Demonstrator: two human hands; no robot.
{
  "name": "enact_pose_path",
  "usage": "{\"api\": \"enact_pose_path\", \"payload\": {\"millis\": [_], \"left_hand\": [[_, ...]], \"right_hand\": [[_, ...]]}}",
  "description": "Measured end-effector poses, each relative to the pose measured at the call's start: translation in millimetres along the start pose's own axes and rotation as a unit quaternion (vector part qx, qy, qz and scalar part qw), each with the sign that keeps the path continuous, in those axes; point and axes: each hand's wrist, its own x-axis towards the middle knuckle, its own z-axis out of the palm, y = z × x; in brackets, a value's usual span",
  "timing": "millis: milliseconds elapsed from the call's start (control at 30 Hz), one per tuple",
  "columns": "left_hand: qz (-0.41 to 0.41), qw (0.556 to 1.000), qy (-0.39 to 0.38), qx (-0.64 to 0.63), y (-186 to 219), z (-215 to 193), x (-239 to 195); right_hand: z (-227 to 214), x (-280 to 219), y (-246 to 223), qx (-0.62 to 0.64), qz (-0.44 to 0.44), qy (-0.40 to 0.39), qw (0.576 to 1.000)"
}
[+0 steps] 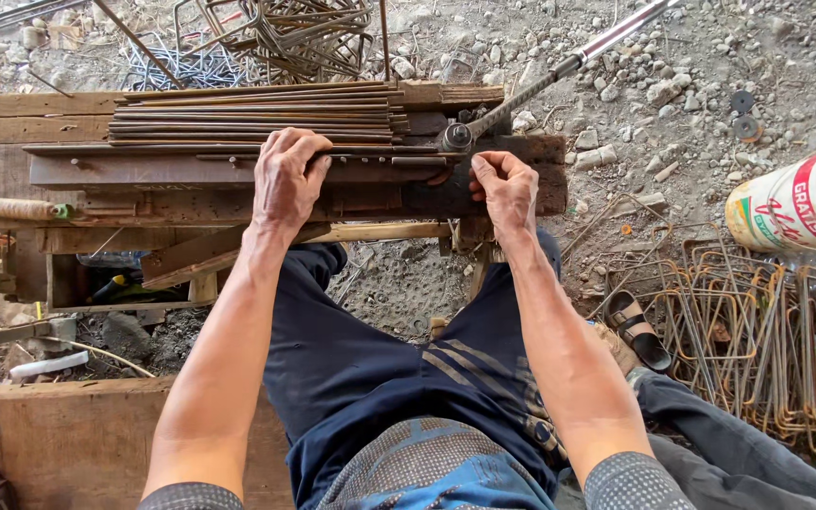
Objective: The person sits on the ground and uses a manual bending machine to bend thin metal rods into U-shapes. They insert each rod into the machine, rotate the crank handle to bend it, and then remove the finished piece.
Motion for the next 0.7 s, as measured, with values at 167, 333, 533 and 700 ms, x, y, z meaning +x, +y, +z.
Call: {"api": "enact_pose_path", "payload": {"millis": [167,333,533,700], "left_hand": [[0.006,1.0,0.0,0.019,1.3,0.5,7.4],[-0.008,0.998,0.055,0.038,6.3,2.6,4.3],[-0.016,0.999,0.044,0.014,6.8,10.9,4.0],[-0.006,0.999,0.041,0.033,-0.4,16.2,0.4]], "right_hand": [[2.1,10.8,19.0,-0.024,-0.005,-0.003,1.0],[6.3,12.9,24.5,-0.079,-0.026,-0.012,0.996],[6.1,12.7,21.9,-0.053,-0.033,0.01,0.998],[6.2,17.3,30.4,-0.05,-0.037,0.021,0.998]]}}
